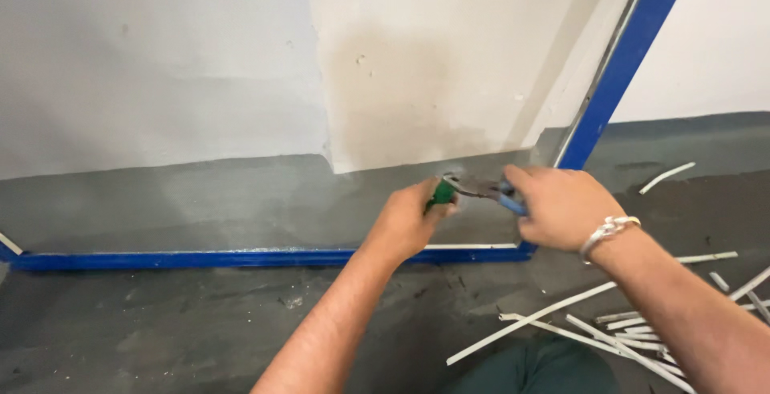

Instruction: The person kneels on the floor beside a blue window screen frame and presses a white spline cord into the groove along the frame's edge. They hold the frame steady with one hand and use a screwdriver to push the cord into the channel, working along the frame sides and repositioning the cord as they go.

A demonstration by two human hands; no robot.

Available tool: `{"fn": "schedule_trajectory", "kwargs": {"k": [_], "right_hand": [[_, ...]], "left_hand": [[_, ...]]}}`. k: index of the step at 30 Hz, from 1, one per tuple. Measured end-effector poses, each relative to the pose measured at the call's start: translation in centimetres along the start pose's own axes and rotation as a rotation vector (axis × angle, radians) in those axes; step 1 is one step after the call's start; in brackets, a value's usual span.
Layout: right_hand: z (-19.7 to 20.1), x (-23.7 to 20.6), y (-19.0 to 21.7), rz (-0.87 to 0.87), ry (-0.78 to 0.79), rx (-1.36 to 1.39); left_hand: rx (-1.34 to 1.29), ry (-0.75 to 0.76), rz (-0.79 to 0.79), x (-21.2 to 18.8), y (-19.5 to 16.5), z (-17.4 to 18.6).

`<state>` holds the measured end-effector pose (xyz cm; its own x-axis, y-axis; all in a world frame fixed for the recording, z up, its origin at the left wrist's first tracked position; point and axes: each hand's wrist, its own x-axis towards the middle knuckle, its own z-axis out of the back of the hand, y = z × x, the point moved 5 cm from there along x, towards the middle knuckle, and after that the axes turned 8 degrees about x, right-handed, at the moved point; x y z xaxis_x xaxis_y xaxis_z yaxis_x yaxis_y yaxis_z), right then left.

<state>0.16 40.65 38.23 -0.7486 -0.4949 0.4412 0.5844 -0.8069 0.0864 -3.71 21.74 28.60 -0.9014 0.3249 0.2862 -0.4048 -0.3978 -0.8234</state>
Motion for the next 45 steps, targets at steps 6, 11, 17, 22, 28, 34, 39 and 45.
{"fn": "schedule_trajectory", "kwargs": {"k": [6, 11, 17, 22, 28, 34, 39, 45], "right_hand": [[2.2, -0.5, -1.6, -0.416, -0.389, 0.441], [-0.9, 2.5, -0.4, -0.230, 0.399, -0.214], [2.9, 2.2, -3.6, -0.302, -0.472, 0.550], [-2.4, 3.1, -3.3, -0.252, 0.291, -0.069], [1.8, 2.2, -2.1, -0.425, -0.502, 0.637], [-1.9, 4.1, -1.3, -0.302, 0.267, -0.026], [-2.7, 0.3, -6.5, -0.577, -0.326, 0.584], [-16.6, -10.3, -9.7, -0.788, 0.365, 0.203]], "left_hand": [[0.016, -0.001, 0.005, 1.0, 0.8, -0.4], [0.013, 0.031, 0.154, 1.2, 1.8, -0.5], [-0.013, -0.023, 0.037, 2.0, 1.6, -0.1], [0.031, 0.009, 0.131, 2.5, 2.8, -1.2], [0.032, -0.020, 0.059, 2.7, 3.6, -1.7], [0.027, -0.009, 0.072, 2.7, 3.8, -1.7], [0.016, 0.015, 0.137, 2.7, 4.1, -1.9], [0.053, -0.002, 0.061, 2.3, 3.9, -1.7]]}}
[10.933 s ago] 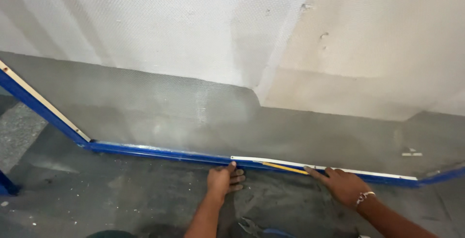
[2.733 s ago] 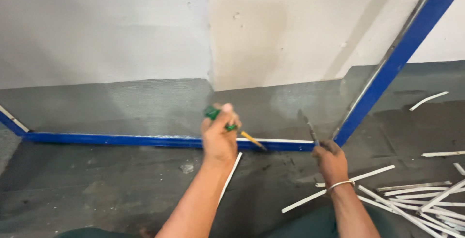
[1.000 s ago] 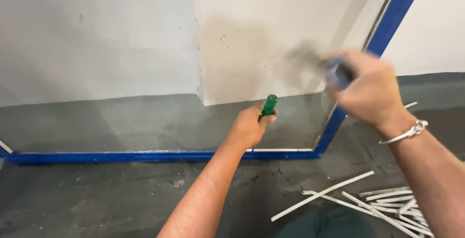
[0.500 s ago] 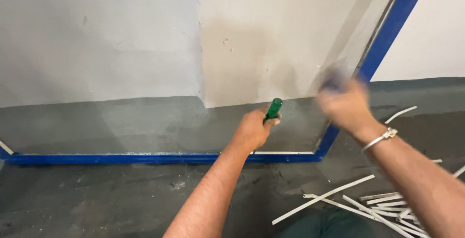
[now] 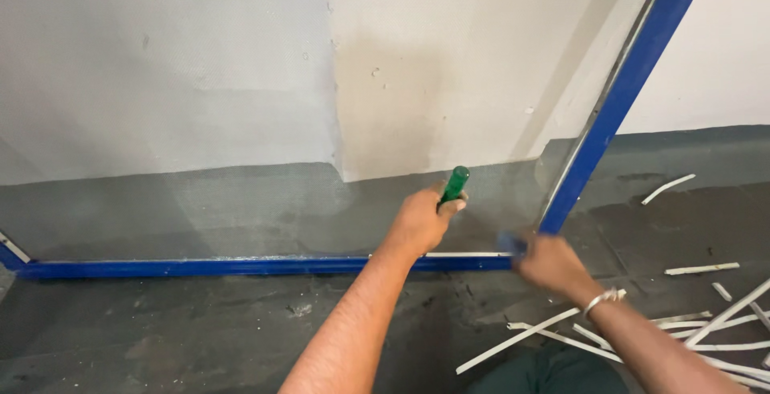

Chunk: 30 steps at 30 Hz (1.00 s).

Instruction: The person kneels on the floor beside a blue window screen frame and presses a white spline cord into the groove along the frame's edge. They hold the frame steady with one hand and use a screwdriver to push the cord into the channel, working along the frame sides and repositioning the cord as they go.

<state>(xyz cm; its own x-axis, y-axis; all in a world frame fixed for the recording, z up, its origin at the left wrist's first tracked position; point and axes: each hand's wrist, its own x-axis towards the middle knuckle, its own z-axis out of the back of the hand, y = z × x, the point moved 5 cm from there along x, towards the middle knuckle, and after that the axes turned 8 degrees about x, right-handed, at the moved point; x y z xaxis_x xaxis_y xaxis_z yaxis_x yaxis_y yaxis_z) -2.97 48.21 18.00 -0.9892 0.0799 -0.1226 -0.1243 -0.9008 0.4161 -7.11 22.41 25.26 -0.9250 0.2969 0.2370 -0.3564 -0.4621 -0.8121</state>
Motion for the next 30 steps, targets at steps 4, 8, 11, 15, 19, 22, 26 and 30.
{"fn": "schedule_trajectory", "kwargs": {"k": [4, 8, 11, 15, 19, 22, 26, 30], "right_hand": [[-5.6, -3.5, -6.1, -0.224, 0.347, -0.365], [-0.8, -1.6, -1.6, 0.013, 0.011, 0.008], [5.7, 0.6, 6.4, 0.148, -0.111, 0.631], [8.3, 0.0, 18.4, 0.378, -0.026, 0.729], [7.5, -2.0, 23.2, 0.419, -0.155, 0.418], [7.2, -3.5, 22.9, 0.460, -0.226, 0.439], [6.0, -6.6, 21.3, 0.517, -0.259, 0.446], [2.3, -10.8, 17.9, 0.514, -0.275, 0.457]], "left_hand": [[-0.022, 0.020, 0.023, -0.1, -0.1, 0.1], [-0.042, 0.031, 0.025, -0.3, -0.1, 0.1], [-0.060, 0.058, 0.093, -0.6, 0.5, -0.2], [-0.112, 0.011, -0.002, -1.0, 1.1, -0.8], [0.076, 0.025, 0.069, -3.0, 4.5, -1.4], [0.558, 0.119, 0.193, -6.1, 9.3, -1.4], [0.814, 0.145, 0.209, -7.0, 13.9, -1.5], [0.798, 0.173, 0.270, -6.0, 15.3, -1.9]]}}
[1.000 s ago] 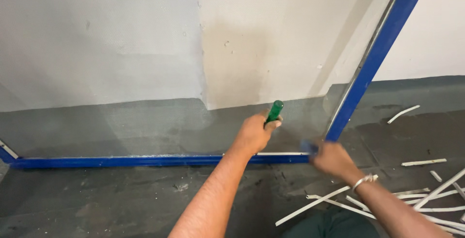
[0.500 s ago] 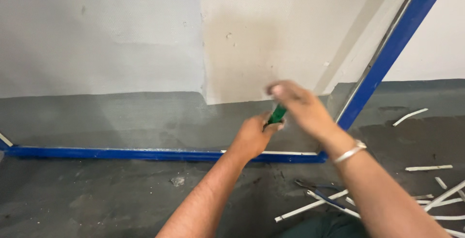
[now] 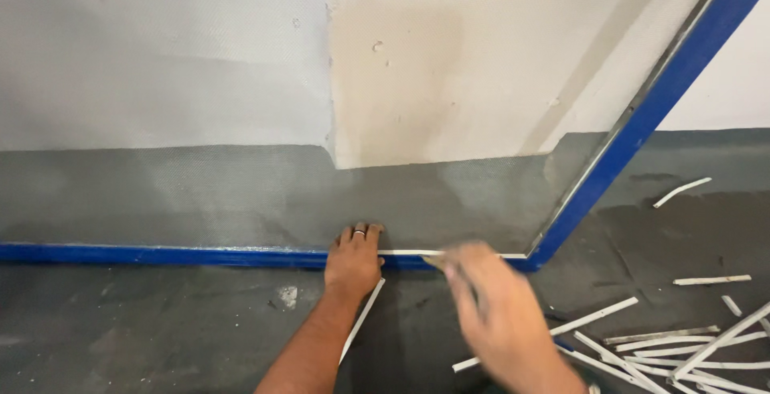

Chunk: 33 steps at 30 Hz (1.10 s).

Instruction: The person kneels on the floor beside a blue window screen frame and presses a white spline cord into the groove along the frame's edge. They hold the frame steady with one hand and use a screwdriver to push the cord into the channel, working along the frame sides and repositioning the cord as they go.

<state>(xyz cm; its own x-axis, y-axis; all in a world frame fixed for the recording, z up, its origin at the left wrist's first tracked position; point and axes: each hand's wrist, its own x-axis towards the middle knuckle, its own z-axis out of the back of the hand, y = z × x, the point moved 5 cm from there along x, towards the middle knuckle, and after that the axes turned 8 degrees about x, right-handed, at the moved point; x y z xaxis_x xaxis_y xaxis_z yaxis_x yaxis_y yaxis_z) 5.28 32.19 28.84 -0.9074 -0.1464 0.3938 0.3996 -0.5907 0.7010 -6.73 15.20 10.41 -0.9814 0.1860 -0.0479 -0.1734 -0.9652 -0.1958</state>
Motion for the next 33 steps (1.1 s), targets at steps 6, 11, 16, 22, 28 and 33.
{"fn": "schedule_trajectory", "kwargs": {"k": [6, 11, 16, 22, 28, 33], "right_hand": [[-9.4, -7.6, -9.6, -0.248, 0.342, -0.111], [-15.1, -11.5, -16.3, -0.529, 0.434, -0.362], [-9.1, -12.4, -19.2, -0.645, 0.475, -0.528], [5.8, -6.4, -15.2, -0.415, 0.461, -0.397], [7.5, -0.3, -15.0, -0.777, 0.689, -0.517], [3.0, -5.1, -17.3, -0.556, 0.764, -0.575]], "left_hand": [[0.004, 0.068, -0.028, 0.2, 0.3, 0.0], [-0.018, 0.052, -0.067, 0.0, 1.3, -1.3], [0.008, -0.017, 0.163, -1.0, 4.0, -2.3], [-0.031, -0.078, 0.138, -1.1, 4.8, -2.8], [-0.100, -0.021, 0.161, 0.0, 5.5, -3.0], [-0.129, -0.046, 0.162, -0.2, 5.8, -3.4]]}}
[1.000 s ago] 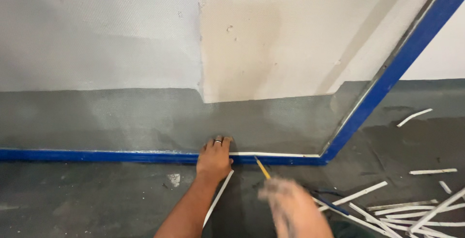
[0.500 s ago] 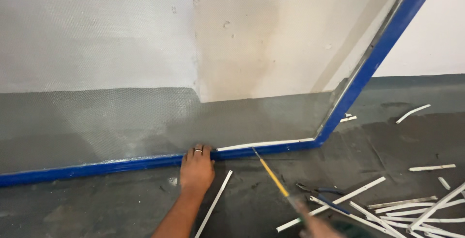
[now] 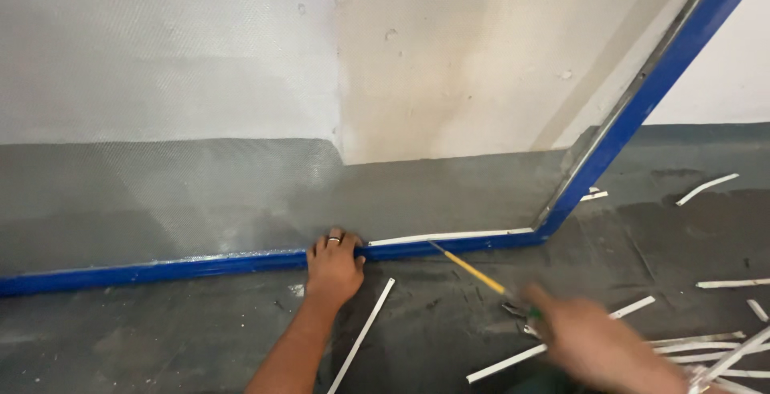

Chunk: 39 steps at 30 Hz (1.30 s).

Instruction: The person kneels on the floor beside a blue window screen frame and presses a white spline cord into the groove along the frame's edge. They hold the frame steady with one hand and use a screwdriver to push the cord into the channel, working along the frame sides and repositioning the cord as they go.

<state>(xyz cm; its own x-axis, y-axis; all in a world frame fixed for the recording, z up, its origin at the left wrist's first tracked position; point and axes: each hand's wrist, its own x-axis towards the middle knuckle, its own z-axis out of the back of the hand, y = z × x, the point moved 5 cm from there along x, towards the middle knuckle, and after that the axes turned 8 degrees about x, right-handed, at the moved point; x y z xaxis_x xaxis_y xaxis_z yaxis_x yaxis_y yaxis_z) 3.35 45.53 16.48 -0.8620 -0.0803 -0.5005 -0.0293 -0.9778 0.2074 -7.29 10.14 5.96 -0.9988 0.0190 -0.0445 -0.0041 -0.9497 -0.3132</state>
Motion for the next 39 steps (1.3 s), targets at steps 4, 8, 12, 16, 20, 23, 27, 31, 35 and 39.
{"fn": "schedule_trajectory", "kwargs": {"k": [4, 8, 12, 16, 20, 23, 27, 31, 35, 39], "right_hand": [[-8.5, 1.4, -2.9, -0.051, -0.032, -0.060], [-10.0, 2.9, -7.1, 0.028, -0.141, -0.227], [-7.4, 5.2, -12.0, -0.062, -0.101, -0.160], [-8.5, 7.7, -12.8, -0.019, -0.004, -0.127], [-9.2, 7.4, -12.6, 0.059, -0.001, -0.001], [-5.7, 5.6, -11.7, 0.082, -0.066, 0.034], [1.9, 3.4, -6.5, 0.264, -0.137, 0.016], [5.6, 5.0, -0.8, 0.112, -0.049, 0.050], [6.0, 5.5, 1.1, 0.270, -0.090, 0.158], [5.1, 4.3, -2.5, 0.279, -0.055, -0.009]], "left_hand": [[-0.015, -0.078, -0.042, -0.1, 0.2, -0.4], [-0.023, -0.126, -0.063, -0.2, 0.4, -0.7], [-0.024, -0.123, -0.072, -0.3, 0.4, -0.7], [-0.039, -0.100, -0.054, -0.5, 0.5, -0.7], [-0.048, -0.126, -0.064, -0.6, 0.5, -0.7], [-0.067, -0.135, -0.065, -0.4, 0.7, -0.7], [-0.152, -0.162, -0.089, -0.6, 1.1, 0.0], [-0.252, -0.117, -0.069, -0.7, 1.4, 0.7], [-0.274, -0.097, -0.067, -0.8, 1.6, 0.9], [-0.294, -0.074, -0.045, -0.9, 1.7, 0.6]]}}
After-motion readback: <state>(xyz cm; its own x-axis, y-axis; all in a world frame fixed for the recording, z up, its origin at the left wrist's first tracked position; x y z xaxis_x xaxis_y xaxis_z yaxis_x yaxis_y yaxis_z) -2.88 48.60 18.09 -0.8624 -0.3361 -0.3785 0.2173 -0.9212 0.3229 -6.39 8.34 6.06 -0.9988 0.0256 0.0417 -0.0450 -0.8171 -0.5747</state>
